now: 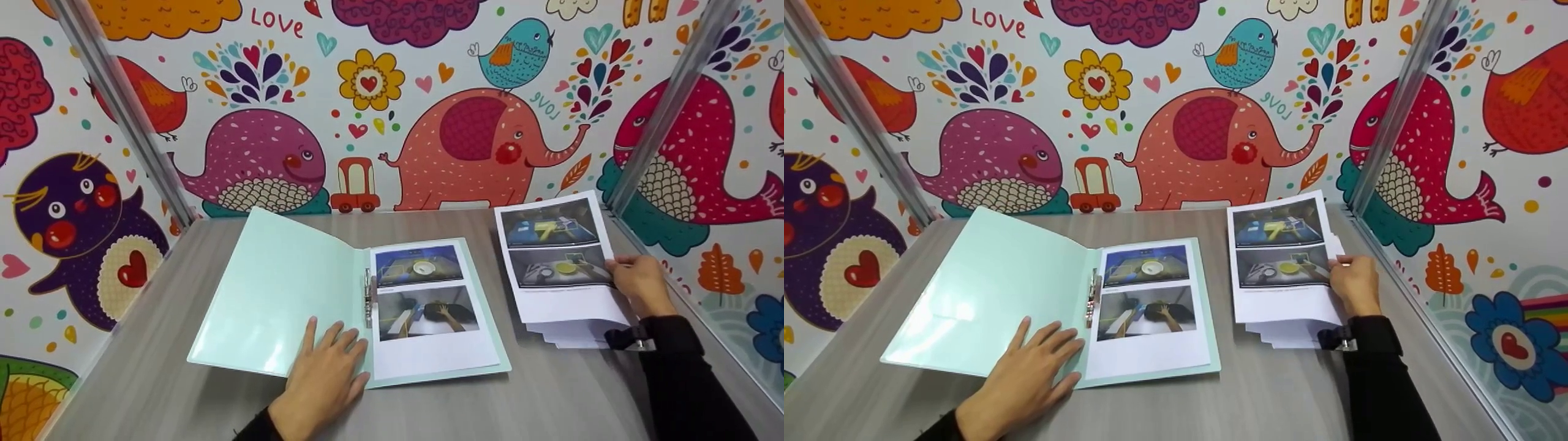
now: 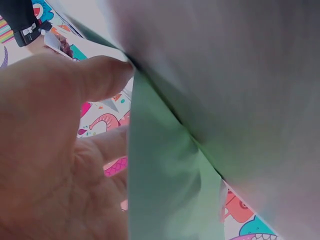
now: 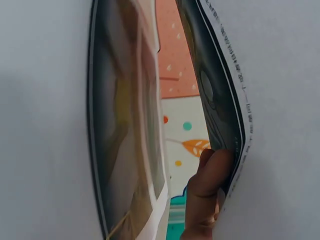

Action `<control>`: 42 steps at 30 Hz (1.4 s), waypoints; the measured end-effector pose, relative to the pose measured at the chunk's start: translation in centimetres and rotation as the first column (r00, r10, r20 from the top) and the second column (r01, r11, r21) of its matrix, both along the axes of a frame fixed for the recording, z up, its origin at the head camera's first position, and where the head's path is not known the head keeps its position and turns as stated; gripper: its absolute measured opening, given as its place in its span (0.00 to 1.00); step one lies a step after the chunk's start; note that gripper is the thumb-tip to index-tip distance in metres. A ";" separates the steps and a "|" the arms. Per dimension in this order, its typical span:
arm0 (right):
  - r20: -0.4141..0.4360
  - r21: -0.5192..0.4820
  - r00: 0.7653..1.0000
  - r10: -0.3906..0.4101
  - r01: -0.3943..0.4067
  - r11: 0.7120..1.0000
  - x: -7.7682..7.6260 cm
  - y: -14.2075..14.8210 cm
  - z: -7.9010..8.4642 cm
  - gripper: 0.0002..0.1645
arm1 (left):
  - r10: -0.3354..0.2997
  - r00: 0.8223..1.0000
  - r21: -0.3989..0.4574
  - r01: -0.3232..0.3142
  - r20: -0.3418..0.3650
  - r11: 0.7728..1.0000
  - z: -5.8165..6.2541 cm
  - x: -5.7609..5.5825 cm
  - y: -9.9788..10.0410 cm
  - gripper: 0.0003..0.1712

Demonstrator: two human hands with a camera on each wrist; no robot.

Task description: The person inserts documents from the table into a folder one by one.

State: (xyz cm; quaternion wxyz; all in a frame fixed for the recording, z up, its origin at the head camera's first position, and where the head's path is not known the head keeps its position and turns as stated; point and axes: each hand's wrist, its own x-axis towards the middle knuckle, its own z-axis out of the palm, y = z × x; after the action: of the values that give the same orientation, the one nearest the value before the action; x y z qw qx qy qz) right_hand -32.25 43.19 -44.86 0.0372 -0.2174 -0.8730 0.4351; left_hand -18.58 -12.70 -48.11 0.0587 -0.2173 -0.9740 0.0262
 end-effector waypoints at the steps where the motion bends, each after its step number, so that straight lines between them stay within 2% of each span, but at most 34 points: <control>1: 0.002 -0.015 1.000 0.008 -0.008 1.000 0.0 -0.2 0.2 0.34 | 0.000 1.000 -0.001 0.000 0.000 1.000 0.0 0.0 0.0 0.29; 7: 0.032 -0.073 0.999 0.040 -0.038 0.997 0.0 -1.8 0.6 0.37 | -0.001 1.000 -0.015 0.001 -0.011 1.000 -0.2 0.0 0.0 0.29; 13: 0.033 -0.074 0.996 0.078 -0.075 0.994 0.1 -3.1 0.9 0.35 | 0.001 1.000 -0.007 -0.001 -0.002 1.000 -0.2 -0.1 0.0 0.29; 19: 0.031 -0.134 0.992 0.119 -0.114 0.984 0.0 -4.8 1.2 0.33 | -0.002 1.000 0.000 0.002 -0.009 1.000 -0.2 0.0 0.0 0.29; 26: -0.015 -0.115 0.978 0.210 -0.211 0.971 0.2 -6.9 0.9 0.32 | -0.009 0.999 0.002 0.009 -0.032 1.000 -0.2 0.0 -0.1 0.29; 30: -0.027 -0.139 0.967 0.253 -0.254 0.957 0.5 -8.1 0.6 0.32 | -0.007 1.000 -0.008 0.006 -0.029 1.000 -0.3 -0.1 -0.1 0.29; 42: -0.143 -0.201 0.937 0.317 -0.341 0.918 1.1 -11.8 -0.8 0.22 | -0.006 0.999 -0.019 0.005 -0.033 1.000 -0.4 -0.1 0.0 0.29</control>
State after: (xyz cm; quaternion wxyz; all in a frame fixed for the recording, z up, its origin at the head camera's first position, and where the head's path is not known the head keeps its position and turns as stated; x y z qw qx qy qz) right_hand -31.15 31.39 -45.62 -0.0141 -0.0463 -0.8396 0.5411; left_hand -18.66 -12.72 -48.47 0.0727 -0.2201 -0.9720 0.0387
